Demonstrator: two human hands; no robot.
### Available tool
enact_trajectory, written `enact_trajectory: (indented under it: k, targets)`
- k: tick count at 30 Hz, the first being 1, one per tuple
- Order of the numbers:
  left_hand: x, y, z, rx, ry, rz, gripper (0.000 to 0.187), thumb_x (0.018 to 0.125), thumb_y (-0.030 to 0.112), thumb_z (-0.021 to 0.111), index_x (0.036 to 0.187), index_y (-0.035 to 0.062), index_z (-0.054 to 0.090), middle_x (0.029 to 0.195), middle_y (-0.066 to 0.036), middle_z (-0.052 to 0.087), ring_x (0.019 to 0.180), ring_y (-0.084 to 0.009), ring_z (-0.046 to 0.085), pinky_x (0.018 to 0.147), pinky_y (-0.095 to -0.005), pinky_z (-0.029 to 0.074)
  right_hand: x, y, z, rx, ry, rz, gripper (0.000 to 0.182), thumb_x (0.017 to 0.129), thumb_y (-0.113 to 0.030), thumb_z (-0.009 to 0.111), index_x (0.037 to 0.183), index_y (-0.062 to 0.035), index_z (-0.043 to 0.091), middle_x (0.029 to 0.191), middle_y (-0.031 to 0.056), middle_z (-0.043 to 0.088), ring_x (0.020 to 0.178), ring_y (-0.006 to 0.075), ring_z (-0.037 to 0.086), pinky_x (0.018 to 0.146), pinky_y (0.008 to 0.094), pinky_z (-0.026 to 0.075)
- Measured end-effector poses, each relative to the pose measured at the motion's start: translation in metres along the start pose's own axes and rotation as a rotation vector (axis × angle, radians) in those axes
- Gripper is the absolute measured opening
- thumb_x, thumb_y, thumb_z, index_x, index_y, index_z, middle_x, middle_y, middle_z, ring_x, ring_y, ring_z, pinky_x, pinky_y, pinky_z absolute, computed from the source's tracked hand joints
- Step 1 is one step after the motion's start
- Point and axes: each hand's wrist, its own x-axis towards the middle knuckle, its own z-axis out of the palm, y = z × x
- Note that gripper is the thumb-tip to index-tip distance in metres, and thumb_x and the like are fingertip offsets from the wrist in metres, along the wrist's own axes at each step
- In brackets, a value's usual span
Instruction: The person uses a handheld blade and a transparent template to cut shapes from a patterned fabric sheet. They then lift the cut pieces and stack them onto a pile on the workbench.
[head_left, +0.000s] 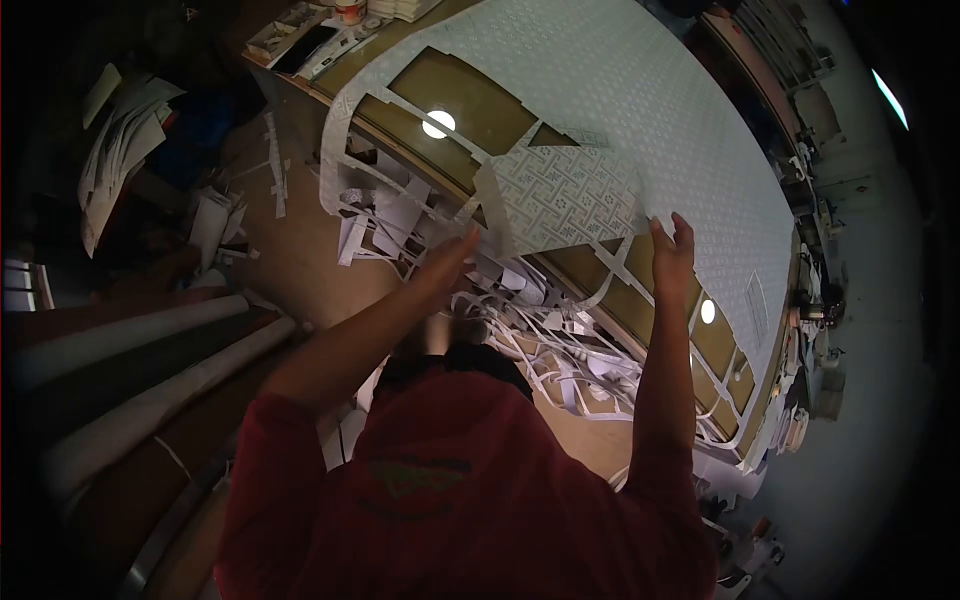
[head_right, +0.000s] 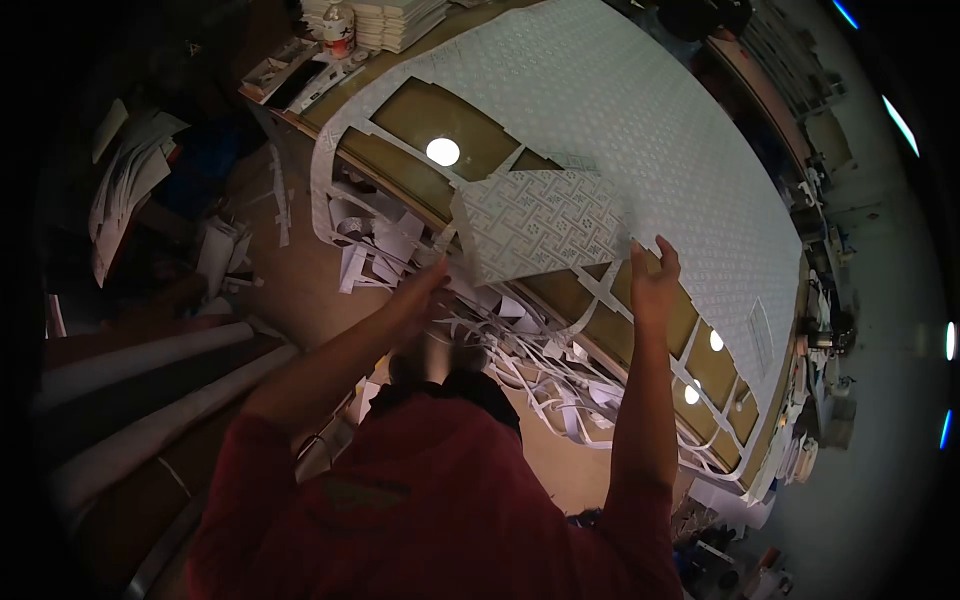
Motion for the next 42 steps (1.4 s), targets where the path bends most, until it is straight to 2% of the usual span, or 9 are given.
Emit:
enact_trajectory:
  k: [3, 6, 8, 11, 15, 22, 29, 35, 42]
  targets:
    - [0.011, -0.064, -0.065, 0.396, -0.121, -0.097, 0.075, 0.091, 0.062, 0.066, 0.139, 0.0053, 0.054, 0.116, -0.012, 0.066, 0.101, -0.0256, 0.063, 0.09, -0.0394, 0.051, -0.063, 0.005, -0.011, -0.048, 0.013, -0.04, 0.05, 0.09, -0.021, 0.077, 0.134, -0.0034, 0.059, 0.134, 0.0161, 0.059, 0.126, 0.0303, 0.056, 0.102, 0.0423, 0.046]
    - [-0.023, -0.106, -0.105, 1.109, -0.045, 0.024, 0.066, 0.089, 0.052, 0.072, 0.13, 0.0015, 0.061, 0.119, -0.02, 0.069, 0.108, -0.0289, 0.067, 0.09, -0.039, 0.054, -0.105, 0.015, -0.008, 0.134, -0.028, -0.055, 0.044, 0.092, -0.013, 0.074, 0.133, -0.0049, 0.059, 0.131, 0.0134, 0.061, 0.121, 0.0255, 0.058, 0.097, 0.0394, 0.049]
    - [-0.041, -0.14, -0.139, 1.148, 0.032, 0.012, 0.069, 0.087, 0.052, 0.074, 0.131, 0.0003, 0.061, 0.128, -0.022, 0.066, 0.117, -0.0332, 0.065, 0.094, -0.042, 0.053, -0.104, 0.003, -0.008, 0.206, -0.016, -0.047, 0.041, 0.092, -0.01, 0.072, 0.131, -0.0052, 0.06, 0.127, 0.0121, 0.062, 0.116, 0.0234, 0.06, 0.094, 0.0378, 0.05]
    - [-0.068, -0.153, -0.174, 1.011, 0.123, -0.108, 0.072, 0.085, 0.053, 0.074, 0.134, 0.0013, 0.061, 0.128, -0.022, 0.066, 0.115, -0.035, 0.065, 0.099, -0.043, 0.052, -0.092, -0.031, -0.008, 0.212, -0.09, 0.01, 0.031, 0.094, -0.007, 0.07, 0.124, -0.0054, 0.062, 0.108, 0.0048, 0.065, 0.082, 0.0126, 0.061, 0.076, 0.0284, 0.051]
    - [-0.063, -0.144, -0.212, 1.177, 0.186, -0.05, 0.067, 0.086, 0.046, 0.076, 0.133, 0.0009, 0.061, 0.123, -0.022, 0.068, 0.114, -0.0311, 0.066, 0.098, -0.0416, 0.053, -0.087, -0.076, 0.018, 0.364, -0.177, -0.119, 0.031, 0.093, -0.004, 0.069, 0.123, -0.0045, 0.062, 0.107, 0.0043, 0.066, 0.075, 0.0086, 0.058, 0.07, 0.0255, 0.049]
    - [-0.044, -0.056, -0.21, 0.909, 0.286, 0.023, 0.07, 0.087, 0.048, 0.076, 0.135, 0.0011, 0.058, 0.12, -0.02, 0.069, 0.106, -0.031, 0.07, 0.094, -0.0389, 0.055, -0.107, -0.199, 0.082, 0.532, -0.451, -0.251, 0.034, 0.09, 0.003, 0.07, 0.123, -0.0023, 0.061, 0.107, 0.0068, 0.066, 0.069, 0.0066, 0.056, 0.059, 0.0212, 0.045]
    - [-0.053, 0.064, -0.287, 0.682, -0.087, 0.158, 0.062, 0.091, 0.038, 0.077, 0.135, -0.0003, 0.057, 0.115, -0.014, 0.069, 0.105, -0.0211, 0.068, 0.091, -0.035, 0.055, -0.147, -0.291, 0.22, 0.279, -0.478, -0.235, 0.035, 0.089, -0.004, 0.073, 0.123, -0.0042, 0.062, 0.109, 0.011, 0.067, 0.085, 0.0167, 0.065, 0.071, 0.0299, 0.054]
    - [-0.023, 0.18, -0.335, 0.559, -0.163, 0.343, 0.048, 0.098, 0.025, 0.07, 0.136, 0.0002, 0.055, 0.115, -0.012, 0.068, 0.104, -0.0177, 0.067, 0.09, -0.0329, 0.055, -0.138, -0.306, 0.275, 0.057, -0.386, -0.256, 0.039, 0.086, -0.017, 0.077, 0.119, -0.0031, 0.063, 0.106, 0.0179, 0.067, 0.095, 0.0346, 0.066, 0.086, 0.0434, 0.053]
    - [0.0, 0.317, -0.3, 0.153, -0.116, 0.391, 0.036, 0.102, 0.019, 0.062, 0.134, 0.0033, 0.056, 0.112, -0.01, 0.07, 0.097, -0.017, 0.069, 0.086, -0.0328, 0.058, -0.1, -0.26, 0.318, -0.209, -0.541, -0.118, 0.029, 0.088, -0.034, 0.074, 0.083, -0.0063, 0.068, 0.08, 0.0184, 0.07, 0.078, 0.0402, 0.068, 0.068, 0.0502, 0.053]
